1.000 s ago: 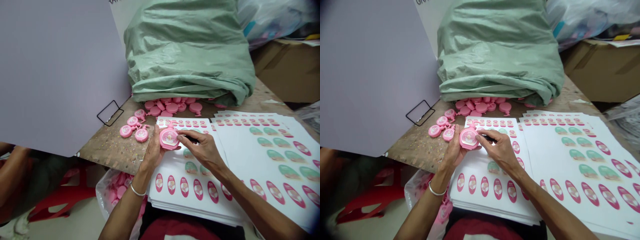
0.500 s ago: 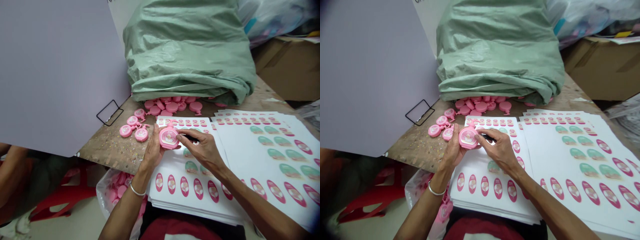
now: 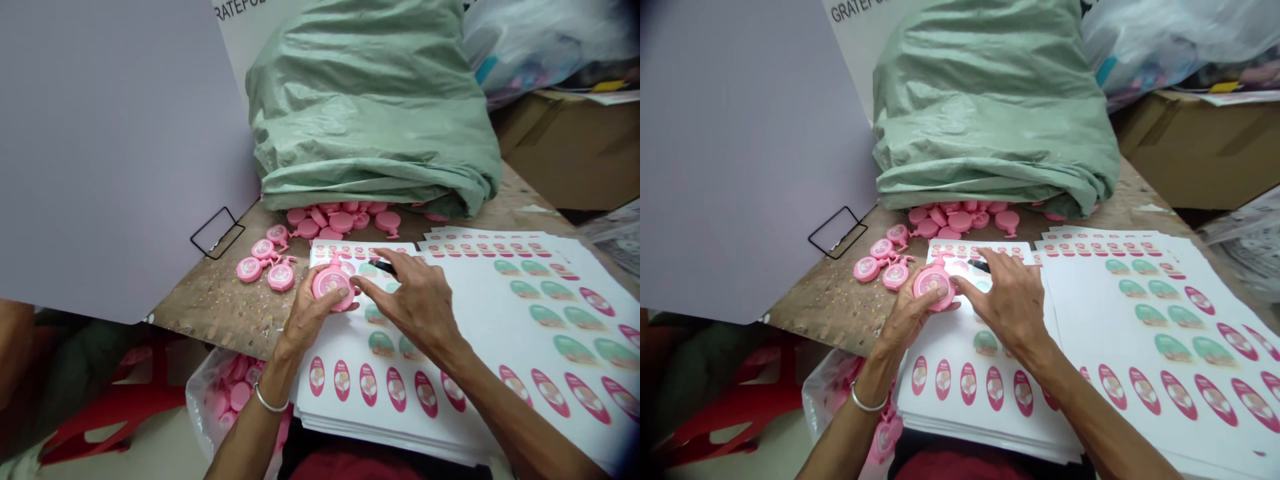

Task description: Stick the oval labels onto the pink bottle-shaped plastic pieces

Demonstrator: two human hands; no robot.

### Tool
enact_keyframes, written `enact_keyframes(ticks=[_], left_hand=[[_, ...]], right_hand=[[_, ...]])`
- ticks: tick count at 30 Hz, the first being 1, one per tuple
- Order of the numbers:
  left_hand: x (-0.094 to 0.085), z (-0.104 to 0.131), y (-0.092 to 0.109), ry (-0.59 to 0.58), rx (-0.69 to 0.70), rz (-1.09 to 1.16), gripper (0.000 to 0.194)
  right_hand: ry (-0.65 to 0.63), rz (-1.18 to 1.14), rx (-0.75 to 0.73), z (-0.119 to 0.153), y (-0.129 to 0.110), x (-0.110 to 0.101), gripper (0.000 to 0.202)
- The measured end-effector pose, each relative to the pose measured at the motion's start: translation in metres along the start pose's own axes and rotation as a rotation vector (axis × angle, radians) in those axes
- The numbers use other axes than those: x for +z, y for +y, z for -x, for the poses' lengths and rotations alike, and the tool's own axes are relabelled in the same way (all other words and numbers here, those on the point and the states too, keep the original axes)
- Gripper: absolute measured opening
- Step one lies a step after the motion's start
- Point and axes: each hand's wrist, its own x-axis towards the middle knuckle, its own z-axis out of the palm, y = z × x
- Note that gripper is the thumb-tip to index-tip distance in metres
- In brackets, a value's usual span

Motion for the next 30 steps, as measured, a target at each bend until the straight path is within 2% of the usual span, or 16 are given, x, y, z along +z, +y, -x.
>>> enact_keyframes(ticks=[3,5,7,9,10,13,14,16,18,20,22,24,25,27,29,30], left_hand=[[0.004,0.005,-0.002,-0.044,-0.009,-0.082,0.051],[0.004,0.009,-0.001,-0.065,-0.026,-0.106,0.049],[-0.002,0.012,0.0,-0.053,-0.074,-0.087,0.047],[-0.016,0.01,0.001,0.055,-0.09,-0.126,0.046],[-0.026,0.008,0.002,0.157,-0.062,-0.206,0.046],[-0.06,-0.003,0.004,0.52,0.117,-0.633,0.047],[-0.07,-0.007,0.004,0.584,0.167,-0.757,0.047],[-0.086,-0.013,0.003,0.644,0.229,-0.948,0.047],[-0.093,-0.016,0.003,0.641,0.224,-1.099,0.046],[-0.094,-0.016,0.004,0.629,0.273,-1.248,0.044],[-0.089,-0.015,0.008,0.633,0.439,-1.344,0.042],[-0.079,-0.014,0.017,0.616,0.612,-1.322,0.038],[-0.071,-0.014,0.022,0.578,0.632,-1.258,0.036],[-0.055,-0.017,0.032,0.417,0.509,-1.054,0.032],[-0.039,-0.021,0.036,0.118,0.206,-0.789,0.035],[-0.032,-0.022,0.035,-0.055,0.062,-0.655,0.036]], right_hand=[[-0.1,-0.282,0.078,0.001,-0.002,0.012,0.075],[-0.151,-0.403,0.129,0.001,-0.001,0.021,0.077],[-0.143,-0.403,0.139,-0.005,0.01,0.025,0.076],[-0.144,-0.298,0.139,-0.018,0.031,0.023,0.071],[-0.155,-0.191,0.171,-0.028,0.044,0.021,0.066],[-0.183,0.187,0.377,-0.067,0.089,0.017,0.053],[-0.19,0.245,0.43,-0.08,0.103,0.019,0.053],[-0.215,0.306,0.499,-0.102,0.124,0.026,0.052],[-0.244,0.333,0.52,-0.116,0.135,0.035,0.048],[-0.262,0.35,0.51,-0.123,0.139,0.038,0.045],[-0.281,0.357,0.466,-0.122,0.136,0.032,0.043],[-0.318,0.346,0.389,-0.115,0.127,0.017,0.039],[-0.346,0.326,0.318,-0.109,0.119,0.008,0.035],[-0.43,0.252,0.073,-0.095,0.098,-0.011,0.025],[-0.525,0.141,-0.315,-0.078,0.071,-0.026,0.016],[-0.563,0.093,-0.459,-0.07,0.057,-0.032,0.013]])
